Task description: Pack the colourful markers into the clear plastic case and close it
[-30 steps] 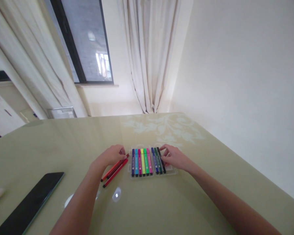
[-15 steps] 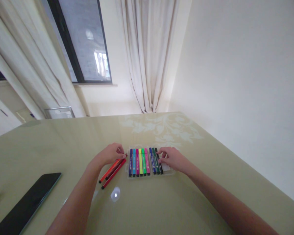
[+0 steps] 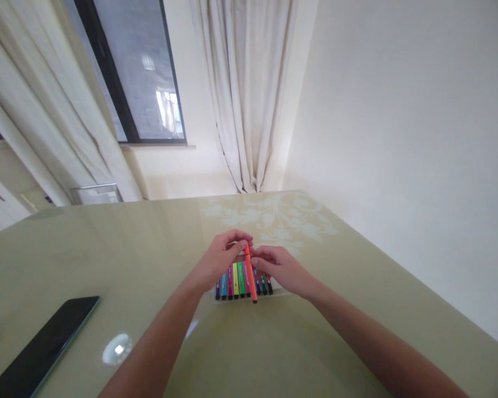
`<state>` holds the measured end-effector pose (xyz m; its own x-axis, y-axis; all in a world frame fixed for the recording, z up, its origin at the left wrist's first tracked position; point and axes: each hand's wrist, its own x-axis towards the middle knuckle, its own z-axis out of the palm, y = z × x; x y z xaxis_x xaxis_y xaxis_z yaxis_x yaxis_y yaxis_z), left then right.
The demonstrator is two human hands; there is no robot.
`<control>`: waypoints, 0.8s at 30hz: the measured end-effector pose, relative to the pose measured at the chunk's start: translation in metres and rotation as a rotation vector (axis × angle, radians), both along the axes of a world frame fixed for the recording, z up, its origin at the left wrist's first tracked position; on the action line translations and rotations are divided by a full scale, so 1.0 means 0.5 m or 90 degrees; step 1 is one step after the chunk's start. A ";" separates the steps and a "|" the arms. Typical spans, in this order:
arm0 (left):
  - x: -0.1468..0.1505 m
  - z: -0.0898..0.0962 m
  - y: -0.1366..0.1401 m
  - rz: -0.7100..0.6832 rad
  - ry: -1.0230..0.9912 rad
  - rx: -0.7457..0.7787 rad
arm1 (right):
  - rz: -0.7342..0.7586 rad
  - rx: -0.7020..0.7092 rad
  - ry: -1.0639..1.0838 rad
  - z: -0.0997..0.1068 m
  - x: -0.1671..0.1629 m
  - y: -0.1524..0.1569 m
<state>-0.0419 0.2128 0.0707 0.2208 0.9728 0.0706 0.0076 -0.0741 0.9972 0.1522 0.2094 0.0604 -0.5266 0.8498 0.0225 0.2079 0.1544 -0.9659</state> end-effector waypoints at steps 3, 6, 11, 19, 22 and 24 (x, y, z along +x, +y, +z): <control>0.027 -0.008 -0.003 0.058 0.042 0.016 | -0.008 -0.051 0.028 -0.002 -0.001 -0.002; 0.035 -0.012 -0.002 0.104 0.076 0.023 | -0.012 -0.068 0.038 -0.010 0.002 0.001; 0.037 -0.028 0.006 0.140 0.085 0.042 | -0.011 -0.049 0.025 -0.017 0.002 0.004; 0.042 -0.055 0.015 0.176 0.119 0.049 | -0.010 -0.016 0.003 -0.011 -0.003 0.000; 0.037 -0.049 0.015 0.156 0.126 0.038 | -0.025 0.007 -0.024 -0.007 0.004 0.003; 0.022 -0.040 0.017 0.148 0.177 0.048 | -0.046 0.024 -0.052 -0.002 0.018 0.013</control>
